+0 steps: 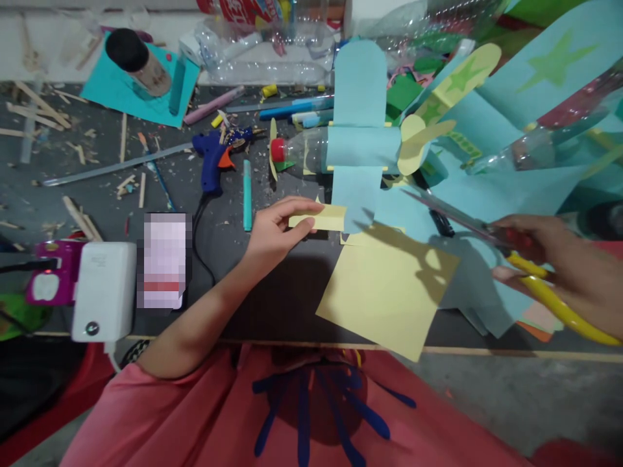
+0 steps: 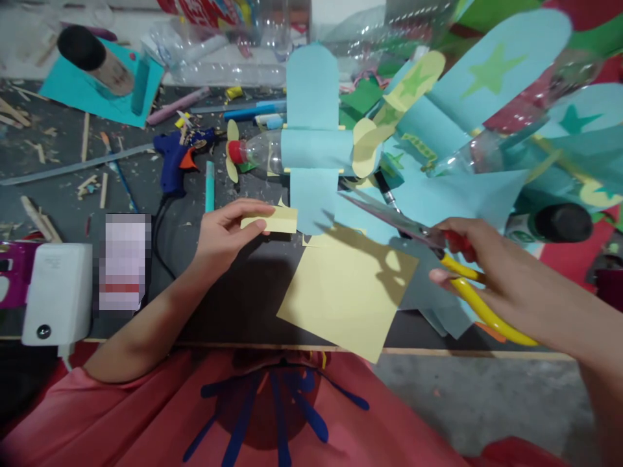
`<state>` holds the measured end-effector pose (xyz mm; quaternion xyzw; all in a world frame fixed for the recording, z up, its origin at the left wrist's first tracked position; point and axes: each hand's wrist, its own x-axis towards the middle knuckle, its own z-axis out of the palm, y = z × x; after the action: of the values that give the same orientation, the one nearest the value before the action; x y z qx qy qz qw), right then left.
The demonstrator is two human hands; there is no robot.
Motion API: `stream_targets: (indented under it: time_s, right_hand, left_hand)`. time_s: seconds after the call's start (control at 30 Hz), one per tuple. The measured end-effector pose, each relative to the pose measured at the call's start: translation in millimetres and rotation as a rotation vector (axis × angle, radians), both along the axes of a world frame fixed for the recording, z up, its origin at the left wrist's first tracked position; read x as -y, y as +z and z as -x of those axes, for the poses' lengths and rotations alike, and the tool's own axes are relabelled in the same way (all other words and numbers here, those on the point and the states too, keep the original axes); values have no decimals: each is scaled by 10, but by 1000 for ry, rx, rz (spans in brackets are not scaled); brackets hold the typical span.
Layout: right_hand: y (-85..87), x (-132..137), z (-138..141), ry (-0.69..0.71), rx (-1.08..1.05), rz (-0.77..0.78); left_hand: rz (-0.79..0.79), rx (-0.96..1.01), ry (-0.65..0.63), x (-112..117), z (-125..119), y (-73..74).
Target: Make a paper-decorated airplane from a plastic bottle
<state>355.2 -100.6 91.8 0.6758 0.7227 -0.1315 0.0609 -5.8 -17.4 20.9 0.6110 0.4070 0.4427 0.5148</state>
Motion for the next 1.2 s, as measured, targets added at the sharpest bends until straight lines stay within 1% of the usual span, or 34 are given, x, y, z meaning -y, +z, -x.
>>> stream_targets:
  time_s: [0.03, 0.07, 0.13, 0.23, 0.33, 0.47, 0.67, 0.87, 1.0, 1.2]
  right_hand:
    - [23, -64, 89, 18, -83, 27]
    - [37, -128, 160, 7, -133, 89]
    - [37, -248, 242, -11, -185, 160]
    - [-24, -377, 258, 8, -224, 260]
    - [-98, -446, 250, 75, -282, 301]
    - [-127, -479, 292, 107, -279, 316]
    - [-78, -506, 406, 150, -302, 319]
    - [-68, -516, 414, 178, -311, 305]
    - [-86, -520, 409, 198, -336, 288]
    - [-77, -533, 420, 211, -352, 275]
  left_hand:
    - [-1, 8, 2, 7, -1, 12]
    - [-6, 18, 6, 11, 0, 23]
    - [-20, 23, 0, 11, 7, 37]
    - [-62, -5, 1, -4, 24, 35]
    - [-108, -32, 9, -15, 35, 24]
    - [-157, -34, -11, -14, 40, 22]
    - [-260, -79, -80, -6, 53, 37]
    - [-238, -143, -106, 6, 74, 27]
    - [-280, -129, -105, 6, 70, 18]
    - [-327, -141, -104, 13, 67, 42]
